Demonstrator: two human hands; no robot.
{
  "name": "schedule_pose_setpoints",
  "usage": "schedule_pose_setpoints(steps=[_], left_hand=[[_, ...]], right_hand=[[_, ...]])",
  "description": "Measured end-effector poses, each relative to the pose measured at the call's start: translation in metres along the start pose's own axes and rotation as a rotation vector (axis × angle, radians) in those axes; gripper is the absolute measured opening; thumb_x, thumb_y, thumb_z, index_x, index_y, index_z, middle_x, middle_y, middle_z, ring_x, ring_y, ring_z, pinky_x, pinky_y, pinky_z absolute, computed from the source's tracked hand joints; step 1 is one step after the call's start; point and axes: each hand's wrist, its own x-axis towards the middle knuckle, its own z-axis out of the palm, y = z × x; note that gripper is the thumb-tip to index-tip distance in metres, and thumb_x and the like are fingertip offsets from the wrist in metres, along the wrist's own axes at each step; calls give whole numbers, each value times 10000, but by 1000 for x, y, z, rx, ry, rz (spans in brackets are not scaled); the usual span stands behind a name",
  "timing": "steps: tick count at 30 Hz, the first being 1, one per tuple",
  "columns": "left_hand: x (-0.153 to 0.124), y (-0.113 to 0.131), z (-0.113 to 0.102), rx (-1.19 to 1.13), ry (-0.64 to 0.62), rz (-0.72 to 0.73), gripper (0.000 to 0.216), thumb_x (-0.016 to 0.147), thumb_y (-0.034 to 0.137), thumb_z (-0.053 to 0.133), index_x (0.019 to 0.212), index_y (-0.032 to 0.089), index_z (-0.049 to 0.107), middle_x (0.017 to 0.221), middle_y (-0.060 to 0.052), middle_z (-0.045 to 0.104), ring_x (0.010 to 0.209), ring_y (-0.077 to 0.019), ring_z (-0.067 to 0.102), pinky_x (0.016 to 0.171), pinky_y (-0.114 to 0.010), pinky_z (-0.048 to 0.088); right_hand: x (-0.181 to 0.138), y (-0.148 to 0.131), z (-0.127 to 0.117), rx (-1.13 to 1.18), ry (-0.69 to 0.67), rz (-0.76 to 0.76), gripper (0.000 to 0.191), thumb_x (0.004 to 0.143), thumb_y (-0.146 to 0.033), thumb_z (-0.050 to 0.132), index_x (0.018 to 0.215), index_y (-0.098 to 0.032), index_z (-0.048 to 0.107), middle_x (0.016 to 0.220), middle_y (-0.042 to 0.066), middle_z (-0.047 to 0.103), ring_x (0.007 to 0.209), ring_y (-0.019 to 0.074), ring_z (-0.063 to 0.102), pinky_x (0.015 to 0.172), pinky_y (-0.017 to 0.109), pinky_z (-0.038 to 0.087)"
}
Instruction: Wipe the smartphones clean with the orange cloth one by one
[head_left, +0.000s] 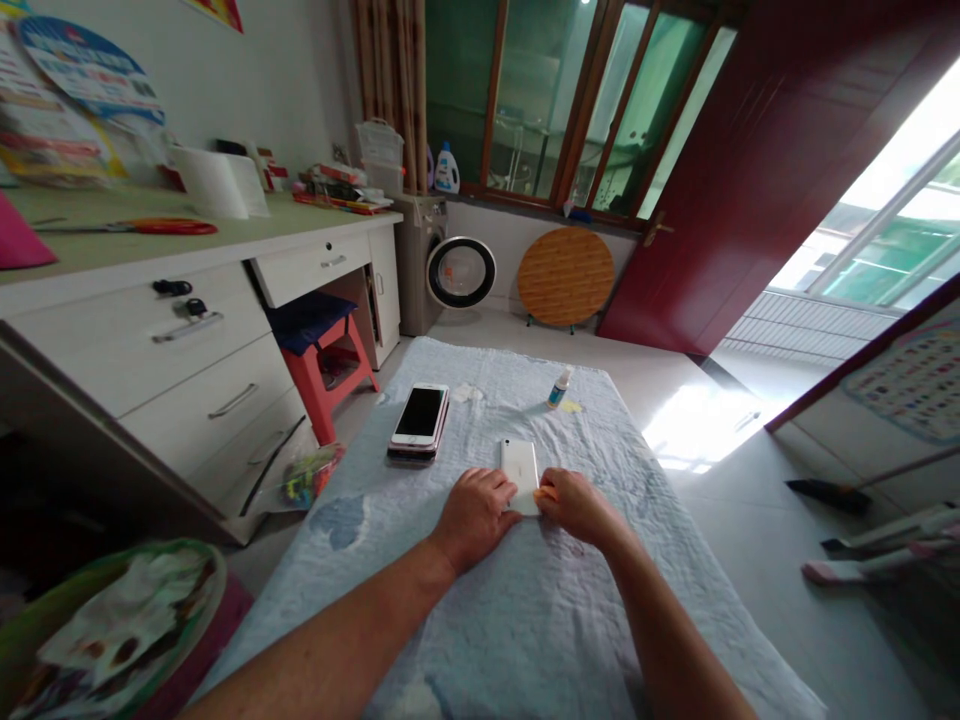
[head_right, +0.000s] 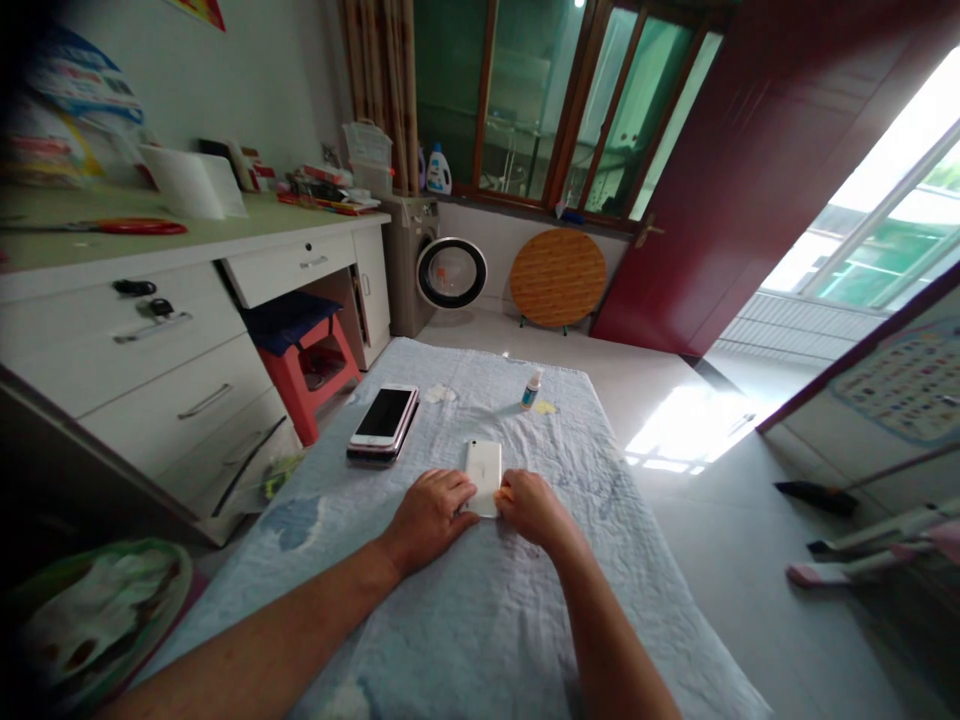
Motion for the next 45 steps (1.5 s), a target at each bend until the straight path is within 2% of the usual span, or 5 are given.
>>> schedule_pose_setpoints(steps=[8,19,28,40,45], left_hand=[[0,-3,4,-51,38,-11,224,858,411,643,895,194,602,949,-37,641,926,-227,581,830,-338,437],[0,-6,12,-87,50,-16,200,839,359,672,947,197,628,1010,-53,655,968,-240,610,890,-363,461],[0,-18,23,-189,261,-51,998,709,483,762,1460,205,165,1343,-159,514,1211,-333,493,1035,-530,341],[5,-24,5,-249,-65,-33,464,757,127,536,1209,202,610,1399,-81,532,1315,-242,446,1146,-455,261],[9,-24,5,-291,-49,-85,342,930,203,433,1202,231,638,1375,-53,563,1285,-208,488,1131,-446,289]], right_hand=[[-8,-4,1,8,-30,-114,96,762,-156,552,787,-166,644,802,40,641,738,139,539,658,225,318],[82,-6,12,-56,238,9,191,828,-188,543,893,-157,720,882,64,644,798,146,567,712,223,364],[53,-20,15,20,175,-163,187,871,-206,545,836,-167,724,823,37,593,746,129,533,695,228,362],[-3,-30,9,149,-2,-254,105,803,-119,584,779,-166,674,809,13,544,711,105,518,684,209,368],[-8,-42,15,74,33,-283,99,795,-116,575,831,-177,643,867,26,570,801,131,533,734,221,374]])
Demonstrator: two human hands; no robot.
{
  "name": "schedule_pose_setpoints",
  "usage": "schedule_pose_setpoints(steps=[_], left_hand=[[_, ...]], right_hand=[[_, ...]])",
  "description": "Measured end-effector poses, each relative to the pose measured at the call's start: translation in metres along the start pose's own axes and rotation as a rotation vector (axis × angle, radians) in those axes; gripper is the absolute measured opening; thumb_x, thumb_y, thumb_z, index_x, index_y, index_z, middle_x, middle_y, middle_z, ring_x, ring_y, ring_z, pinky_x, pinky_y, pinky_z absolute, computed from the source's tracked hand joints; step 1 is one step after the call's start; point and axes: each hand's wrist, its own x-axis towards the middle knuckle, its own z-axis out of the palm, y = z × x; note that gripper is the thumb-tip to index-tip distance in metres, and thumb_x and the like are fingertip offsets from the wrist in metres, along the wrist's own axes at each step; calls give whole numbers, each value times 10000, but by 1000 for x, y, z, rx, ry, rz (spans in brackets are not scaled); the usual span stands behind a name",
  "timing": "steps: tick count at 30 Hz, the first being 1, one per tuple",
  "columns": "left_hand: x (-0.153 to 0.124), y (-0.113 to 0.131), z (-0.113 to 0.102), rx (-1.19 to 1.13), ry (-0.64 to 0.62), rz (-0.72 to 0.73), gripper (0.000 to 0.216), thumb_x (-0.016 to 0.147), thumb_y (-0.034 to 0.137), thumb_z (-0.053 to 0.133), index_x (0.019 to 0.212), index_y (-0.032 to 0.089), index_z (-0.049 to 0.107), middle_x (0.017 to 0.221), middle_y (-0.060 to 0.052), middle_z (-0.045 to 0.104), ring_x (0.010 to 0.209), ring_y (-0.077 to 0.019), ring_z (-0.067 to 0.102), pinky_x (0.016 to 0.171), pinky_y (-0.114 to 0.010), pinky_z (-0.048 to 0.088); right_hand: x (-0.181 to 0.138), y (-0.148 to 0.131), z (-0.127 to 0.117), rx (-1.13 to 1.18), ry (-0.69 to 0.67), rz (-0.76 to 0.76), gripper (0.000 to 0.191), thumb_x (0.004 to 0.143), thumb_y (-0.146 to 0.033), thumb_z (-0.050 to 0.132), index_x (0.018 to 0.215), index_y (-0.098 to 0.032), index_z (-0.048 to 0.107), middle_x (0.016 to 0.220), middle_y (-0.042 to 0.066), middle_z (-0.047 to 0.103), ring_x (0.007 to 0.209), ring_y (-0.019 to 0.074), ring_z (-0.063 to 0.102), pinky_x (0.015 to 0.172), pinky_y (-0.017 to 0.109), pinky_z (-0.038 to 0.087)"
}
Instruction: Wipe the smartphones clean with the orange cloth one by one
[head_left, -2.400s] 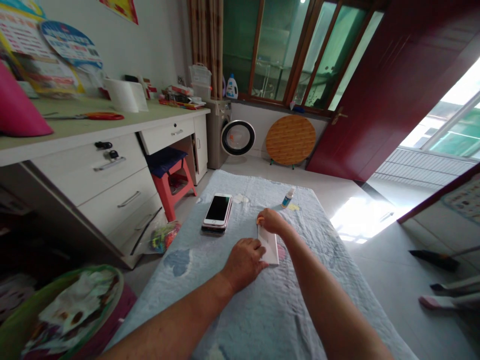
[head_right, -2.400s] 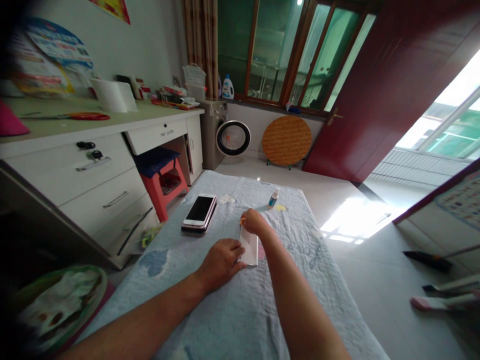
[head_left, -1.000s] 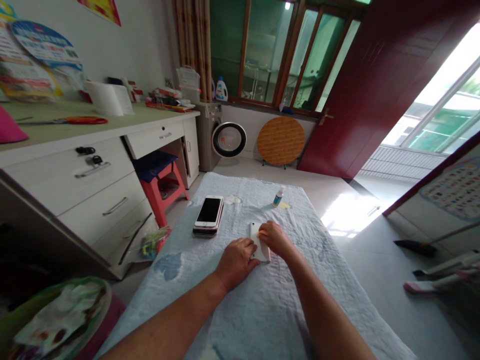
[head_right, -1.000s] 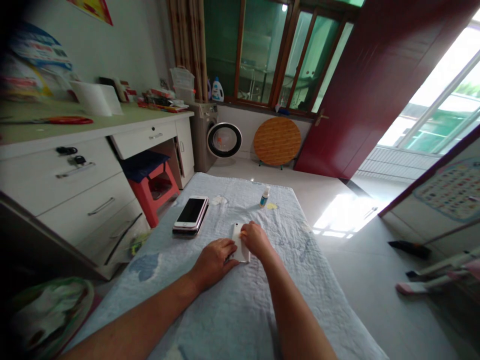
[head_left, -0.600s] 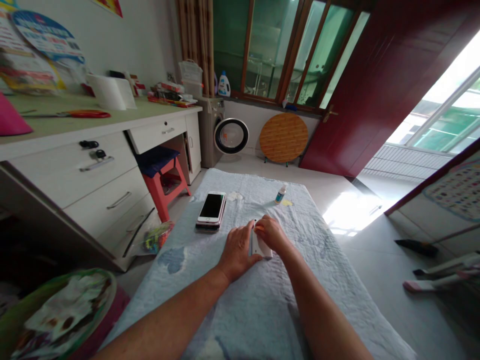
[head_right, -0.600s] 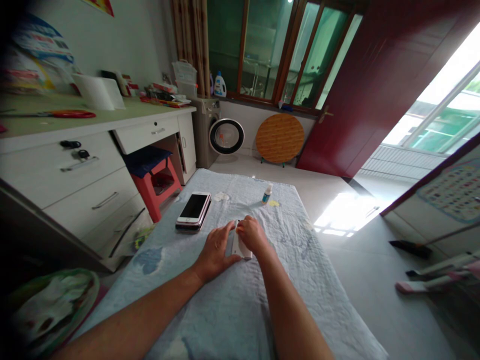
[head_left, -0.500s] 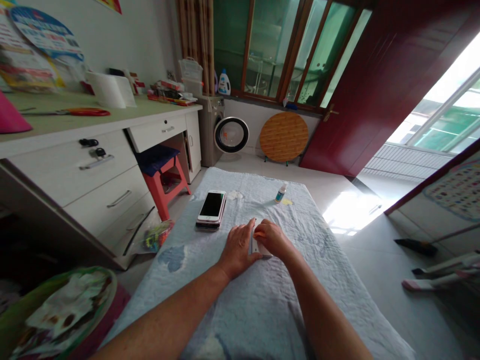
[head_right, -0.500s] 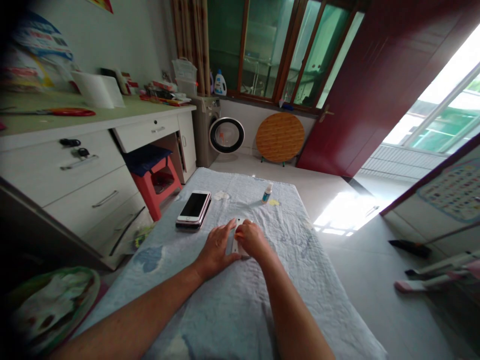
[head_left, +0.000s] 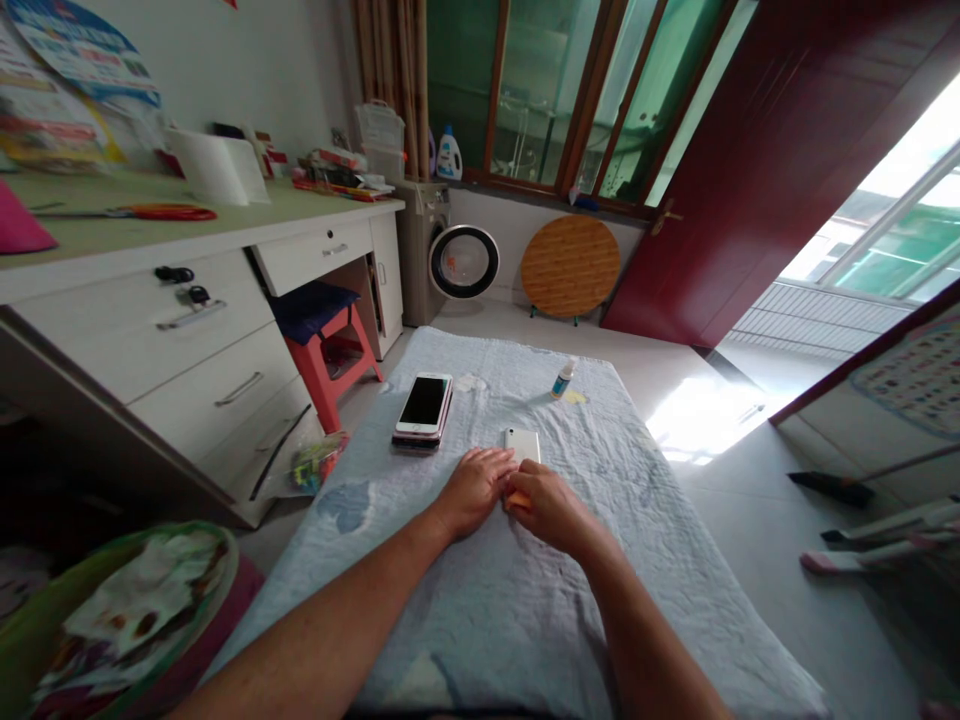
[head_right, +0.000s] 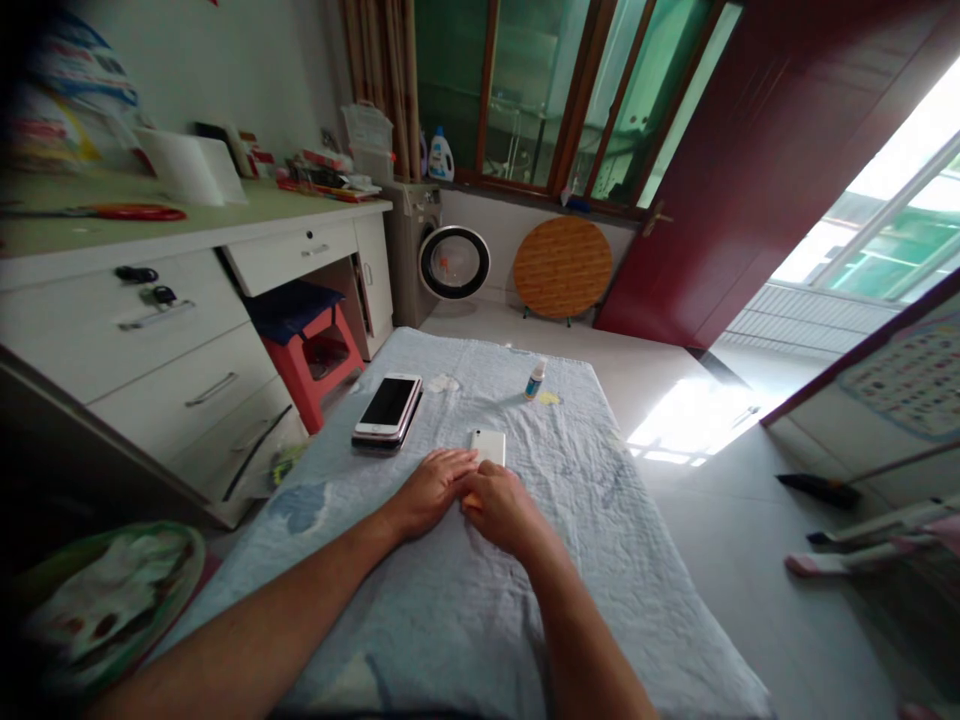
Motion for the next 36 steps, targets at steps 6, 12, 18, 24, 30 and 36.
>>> schedule_pose_setpoints(steps=[6,12,18,24,30,36], left_hand=[[-2,-1,6,22,31,-12,339,942,234,471,1247,233,616,1365,-56,570,1274,-213,502,1134,-431,294],[-3,3,2,100,0,11,285,956,309,494,1188,276,655,1389,-45,548,1285,-225,491,1119,-450,308],[0,-2,6,100,15,6,289,906,223,574,1176,274,663,1383,-41,553,1283,-230,493,1107,-460,323],[-4,0,4,91,5,-3,323,880,239,595,1197,271,649,1400,-46,537,1294,-240,483,1116,-472,302],[-7,0,3,106,-14,33,532,753,399,738,1241,223,618,1426,-94,504,1328,-280,437,1134,-479,270],[-6,-1,3,78,-22,66,470,807,352,691,1246,208,607,1431,-123,492,1324,-260,450,1122,-467,297]], right_hand=[[4,-8,15,-203,19,77,128,837,-204,572,958,-182,609,970,54,608,891,175,546,818,274,365],[-6,-6,11,-291,11,146,106,856,-201,546,948,-187,598,959,61,606,851,171,549,757,266,352],[-23,13,1,-276,19,234,87,819,-172,563,898,-192,594,939,56,602,822,171,544,711,264,337],[-29,19,-2,-180,73,245,93,806,-138,528,859,-176,595,885,46,603,799,157,536,709,249,338],[-26,28,-9,-25,58,245,114,777,-137,543,821,-162,646,819,32,616,760,138,546,691,225,352],[-7,45,-14,-39,73,205,202,801,-130,503,863,-150,695,841,49,659,818,154,573,763,232,378]])
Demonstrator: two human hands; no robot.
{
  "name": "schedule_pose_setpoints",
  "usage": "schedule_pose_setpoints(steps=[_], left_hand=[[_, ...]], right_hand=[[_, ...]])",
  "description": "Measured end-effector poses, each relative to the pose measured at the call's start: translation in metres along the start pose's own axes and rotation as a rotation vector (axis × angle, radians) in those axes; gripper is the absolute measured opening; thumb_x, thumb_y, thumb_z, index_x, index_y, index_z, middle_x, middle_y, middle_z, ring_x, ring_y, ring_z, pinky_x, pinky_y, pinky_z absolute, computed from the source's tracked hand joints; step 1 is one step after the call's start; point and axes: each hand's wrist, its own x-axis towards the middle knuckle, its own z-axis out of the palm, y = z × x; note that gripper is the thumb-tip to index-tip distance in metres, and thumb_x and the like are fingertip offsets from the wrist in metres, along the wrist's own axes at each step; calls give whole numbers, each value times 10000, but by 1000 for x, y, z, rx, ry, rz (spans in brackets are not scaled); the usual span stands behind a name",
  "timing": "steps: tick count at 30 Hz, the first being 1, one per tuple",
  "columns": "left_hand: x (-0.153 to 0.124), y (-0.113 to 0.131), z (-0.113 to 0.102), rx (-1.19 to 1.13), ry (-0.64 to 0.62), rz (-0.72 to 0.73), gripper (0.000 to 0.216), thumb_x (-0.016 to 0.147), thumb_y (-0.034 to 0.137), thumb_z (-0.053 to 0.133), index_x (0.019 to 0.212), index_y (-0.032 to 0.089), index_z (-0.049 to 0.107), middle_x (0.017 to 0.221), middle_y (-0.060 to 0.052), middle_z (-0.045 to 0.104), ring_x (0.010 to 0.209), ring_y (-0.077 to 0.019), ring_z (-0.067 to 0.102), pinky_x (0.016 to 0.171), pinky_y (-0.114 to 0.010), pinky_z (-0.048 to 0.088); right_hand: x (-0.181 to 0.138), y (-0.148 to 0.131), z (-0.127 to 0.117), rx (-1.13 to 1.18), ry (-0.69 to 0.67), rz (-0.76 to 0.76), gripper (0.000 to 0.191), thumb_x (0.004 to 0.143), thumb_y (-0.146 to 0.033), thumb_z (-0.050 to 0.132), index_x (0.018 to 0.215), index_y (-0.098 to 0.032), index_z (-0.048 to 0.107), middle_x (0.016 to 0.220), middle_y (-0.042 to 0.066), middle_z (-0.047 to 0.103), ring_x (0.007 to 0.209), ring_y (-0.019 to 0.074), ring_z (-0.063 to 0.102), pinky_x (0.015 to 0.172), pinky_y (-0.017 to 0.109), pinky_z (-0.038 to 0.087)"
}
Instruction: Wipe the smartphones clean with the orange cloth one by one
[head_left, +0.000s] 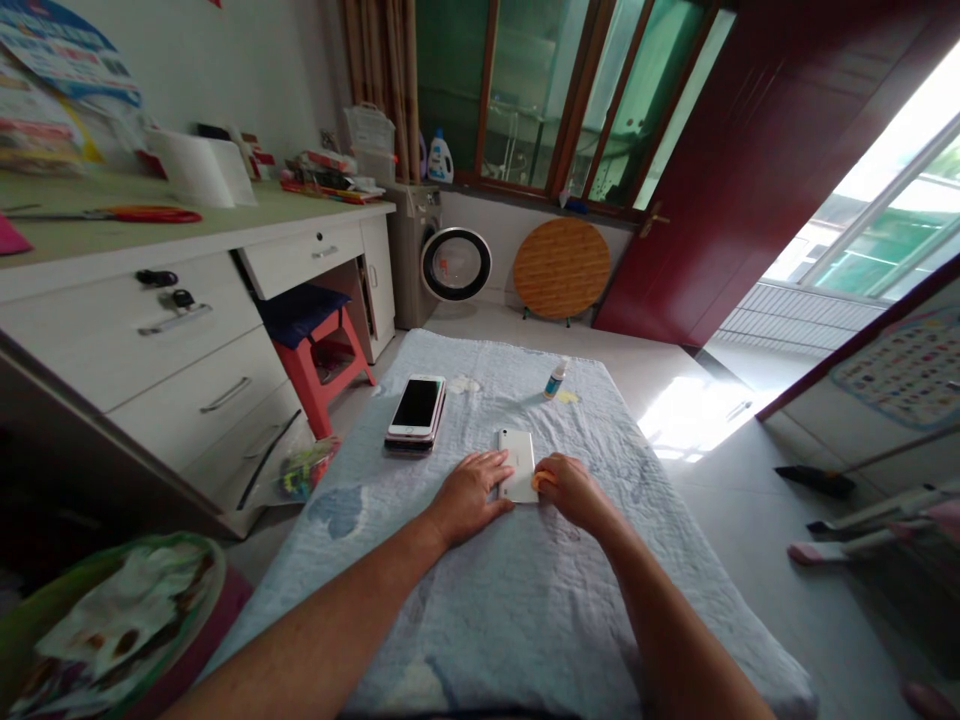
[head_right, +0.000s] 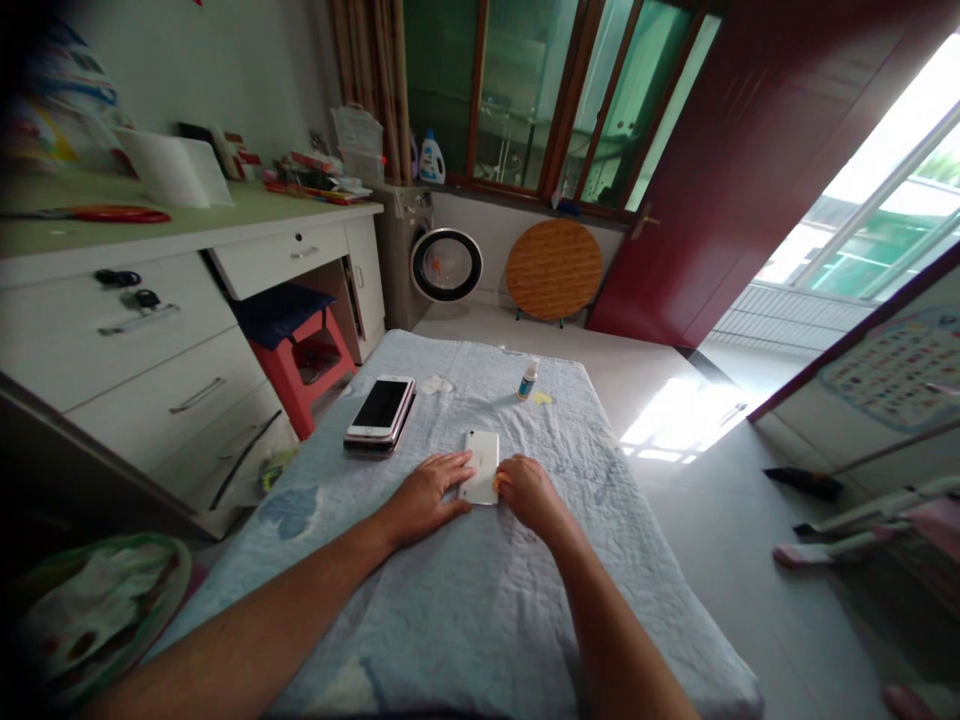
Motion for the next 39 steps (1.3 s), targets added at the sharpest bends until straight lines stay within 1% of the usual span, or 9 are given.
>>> schedule_pose_setpoints(steps=[5,9,12,16,23,27,31,35,39], left_hand=[[0,1,-1,-15,6,34,471,809,342,688,1246,187,605,1426,-138,494,1313,-268,463,1108,-448,336],[-1,0,2,-29,25,20,464,810,324,685,1250,200,606,1420,-122,504,1301,-273,473,1099,-441,359],[-2,0,2,-45,34,-5,469,804,335,692,1249,209,611,1404,-109,519,1282,-274,491,1094,-427,375],[-3,3,1,-29,31,-31,465,790,316,708,1232,200,624,1371,-112,536,1241,-274,523,1079,-410,402],[-3,0,9,-7,113,16,408,789,310,725,1178,236,627,1295,-84,585,1194,-271,554,1039,-409,452],[-3,1,9,-2,136,18,405,788,319,723,1173,239,626,1272,-80,600,1173,-273,565,1027,-412,462],[-4,7,4,22,112,-23,394,798,330,702,1170,216,641,1283,-95,597,1172,-281,563,1037,-422,445],[-5,10,1,35,87,-32,433,803,338,691,1209,199,629,1299,-101,587,1176,-278,555,1050,-412,424],[-4,10,2,56,77,-22,464,798,327,691,1235,193,611,1309,-106,579,1184,-283,546,1055,-416,410]], right_hand=[[34,6,3,-72,69,13,221,799,-109,485,801,-138,703,833,74,630,795,155,562,748,234,384],[61,11,3,-144,119,82,244,813,-118,480,876,-134,715,891,90,627,824,158,570,759,228,390],[79,11,-1,-238,98,117,273,844,-129,458,922,-121,719,918,112,651,866,171,587,767,232,396],[100,4,-3,-286,49,102,288,854,-132,454,925,-109,732,910,132,690,888,194,610,777,250,409],[127,-28,16,-311,-42,2,283,875,-167,468,916,-120,745,968,159,709,925,218,628,792,269,429],[128,-31,17,-310,-68,-22,257,863,-166,501,927,-139,748,1002,150,706,949,221,624,806,267,426],[116,-12,6,-293,-60,27,266,856,-139,489,929,-132,744,943,136,713,861,200,634,740,253,421],[97,9,-2,-261,-10,77,258,861,-131,474,938,-125,721,928,112,705,862,175,621,738,232,398],[77,14,1,-215,73,115,217,860,-161,493,974,-121,673,957,94,671,884,163,591,761,225,380]])
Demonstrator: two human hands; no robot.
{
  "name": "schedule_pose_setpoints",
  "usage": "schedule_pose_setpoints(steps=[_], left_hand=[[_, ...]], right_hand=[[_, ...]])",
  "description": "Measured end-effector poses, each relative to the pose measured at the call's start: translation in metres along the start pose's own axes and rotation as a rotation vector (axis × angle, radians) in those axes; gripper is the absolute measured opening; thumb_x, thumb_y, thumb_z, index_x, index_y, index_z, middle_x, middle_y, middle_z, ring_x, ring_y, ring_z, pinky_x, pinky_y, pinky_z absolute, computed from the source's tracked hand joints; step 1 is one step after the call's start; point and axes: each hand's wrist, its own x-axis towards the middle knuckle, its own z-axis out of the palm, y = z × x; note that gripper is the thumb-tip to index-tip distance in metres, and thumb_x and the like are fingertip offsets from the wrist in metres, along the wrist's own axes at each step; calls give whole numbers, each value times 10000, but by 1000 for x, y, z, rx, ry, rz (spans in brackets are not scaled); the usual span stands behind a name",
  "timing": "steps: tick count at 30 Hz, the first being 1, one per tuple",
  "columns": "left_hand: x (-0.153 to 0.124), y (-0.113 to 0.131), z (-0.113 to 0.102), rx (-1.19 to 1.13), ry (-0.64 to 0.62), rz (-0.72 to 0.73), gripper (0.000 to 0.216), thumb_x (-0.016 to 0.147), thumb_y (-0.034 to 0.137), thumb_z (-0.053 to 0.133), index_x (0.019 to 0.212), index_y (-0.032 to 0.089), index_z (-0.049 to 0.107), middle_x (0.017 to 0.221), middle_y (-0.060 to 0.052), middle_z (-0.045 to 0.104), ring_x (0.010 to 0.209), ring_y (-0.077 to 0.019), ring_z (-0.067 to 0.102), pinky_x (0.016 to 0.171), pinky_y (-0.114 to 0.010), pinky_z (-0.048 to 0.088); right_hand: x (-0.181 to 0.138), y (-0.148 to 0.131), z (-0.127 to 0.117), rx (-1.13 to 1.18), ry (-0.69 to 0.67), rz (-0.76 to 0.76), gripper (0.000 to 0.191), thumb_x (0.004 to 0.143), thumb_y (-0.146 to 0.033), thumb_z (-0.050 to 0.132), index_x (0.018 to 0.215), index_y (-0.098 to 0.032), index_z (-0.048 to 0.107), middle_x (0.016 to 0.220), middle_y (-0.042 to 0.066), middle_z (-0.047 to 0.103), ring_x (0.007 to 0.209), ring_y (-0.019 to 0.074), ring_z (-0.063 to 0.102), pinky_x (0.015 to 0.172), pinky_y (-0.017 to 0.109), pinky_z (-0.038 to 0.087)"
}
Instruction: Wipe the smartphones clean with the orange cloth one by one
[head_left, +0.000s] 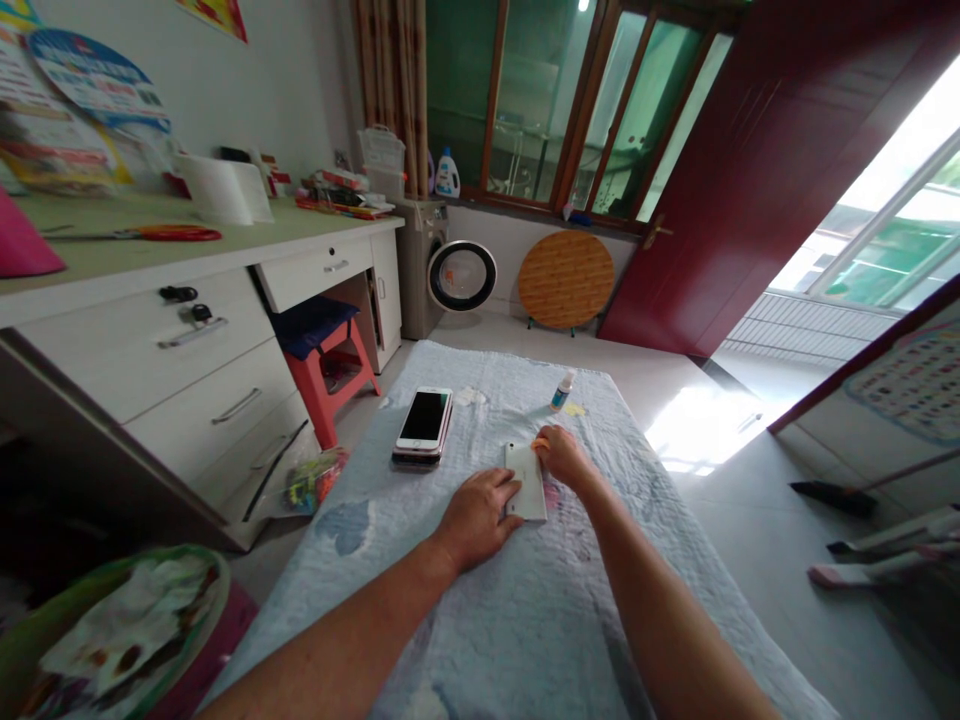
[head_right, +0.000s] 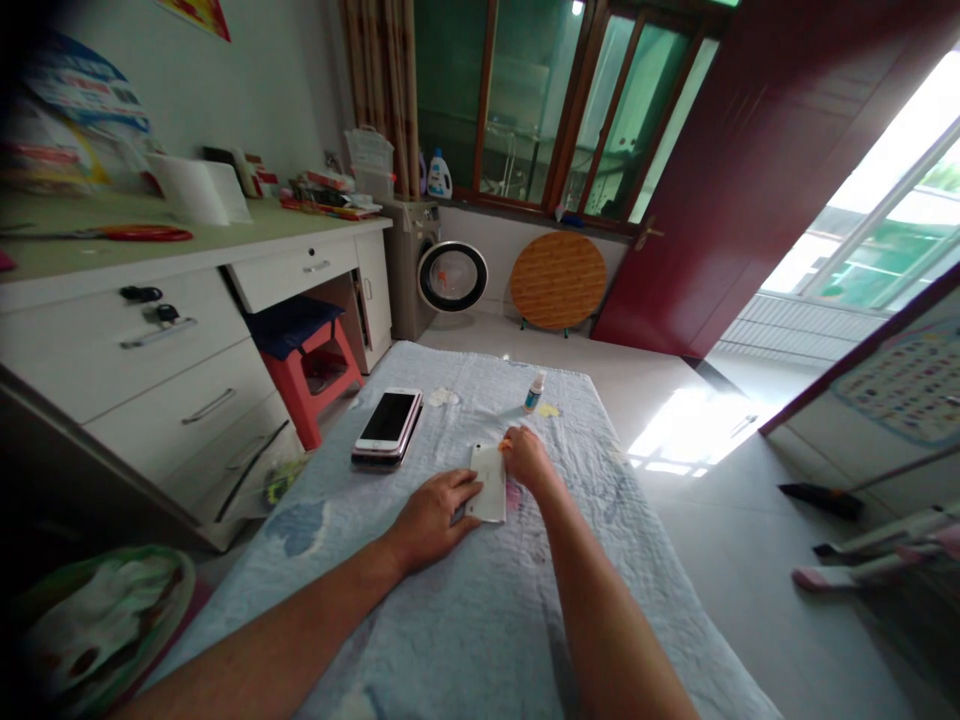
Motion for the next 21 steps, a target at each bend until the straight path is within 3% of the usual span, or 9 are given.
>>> schedule_pose_setpoints(steps=[4,12,16,21], left_hand=[[1,-1,0,8,-8,20,460,797,319,688,1231,191,604,1309,-107,579,1185,-284,545,1051,-420,408],[1,-3,2,4,2,37,382,825,311,676,1185,204,607,1320,-87,579,1213,-240,528,1067,-395,378],[1,6,-2,133,-15,80,204,853,299,661,1039,216,648,1167,-53,630,1078,-229,571,955,-374,444],[-1,18,-3,340,-24,176,57,907,221,586,909,184,629,932,-41,635,918,-223,579,846,-362,463]], right_hand=[[-29,-6,2,124,23,-29,142,846,-175,521,882,-142,654,872,61,622,784,144,552,697,223,358],[-94,-23,-16,278,-152,-177,97,812,-133,556,794,-168,644,841,26,574,739,116,516,664,205,334],[-82,-22,-17,263,-176,-215,112,801,-133,567,789,-165,674,819,29,582,749,122,525,674,205,344],[-34,-15,-3,150,-58,-163,168,829,-160,540,843,-165,708,837,47,600,744,134,532,679,219,359]])
